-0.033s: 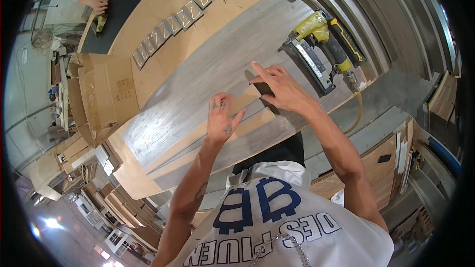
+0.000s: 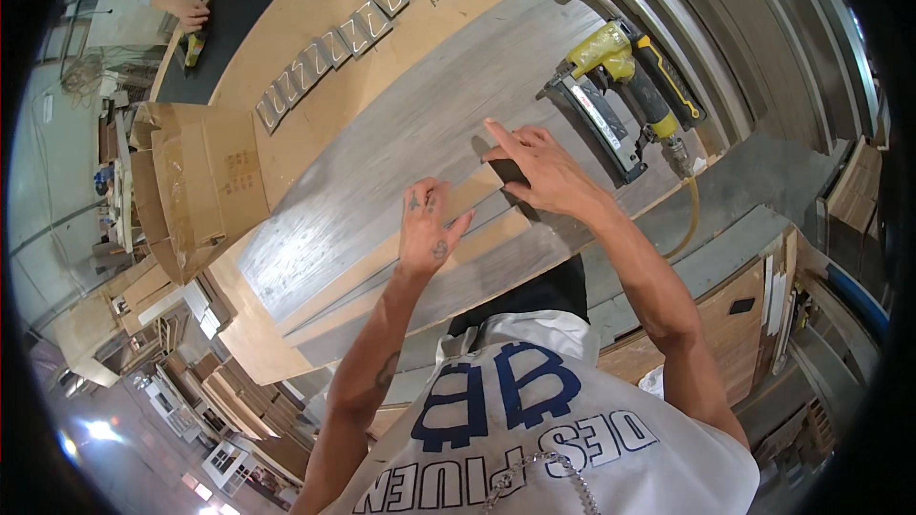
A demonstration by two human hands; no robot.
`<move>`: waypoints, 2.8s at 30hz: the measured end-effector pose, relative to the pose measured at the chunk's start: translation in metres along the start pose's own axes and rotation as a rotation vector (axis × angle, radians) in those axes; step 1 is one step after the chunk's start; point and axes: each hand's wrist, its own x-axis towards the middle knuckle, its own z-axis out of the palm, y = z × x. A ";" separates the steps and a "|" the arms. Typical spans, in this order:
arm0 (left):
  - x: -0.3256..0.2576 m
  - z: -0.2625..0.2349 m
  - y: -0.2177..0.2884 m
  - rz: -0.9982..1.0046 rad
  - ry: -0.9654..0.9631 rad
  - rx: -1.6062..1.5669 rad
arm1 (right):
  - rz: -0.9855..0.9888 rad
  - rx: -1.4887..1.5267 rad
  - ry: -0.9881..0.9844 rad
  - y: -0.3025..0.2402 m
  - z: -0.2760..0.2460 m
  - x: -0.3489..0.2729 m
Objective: Assembling decorative wood panels using wood strips, metal ornaments, and a pneumatic nailer.
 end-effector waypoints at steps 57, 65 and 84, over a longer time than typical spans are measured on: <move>0.015 0.021 0.024 -0.072 -0.011 -0.123 | 0.518 0.449 0.311 -0.053 0.038 -0.023; 0.016 0.019 0.025 -0.042 -0.001 -0.149 | 0.502 0.431 0.305 -0.052 0.039 -0.026; 0.015 0.020 0.021 -0.023 0.037 -0.153 | 0.572 0.360 0.278 -0.062 0.040 -0.036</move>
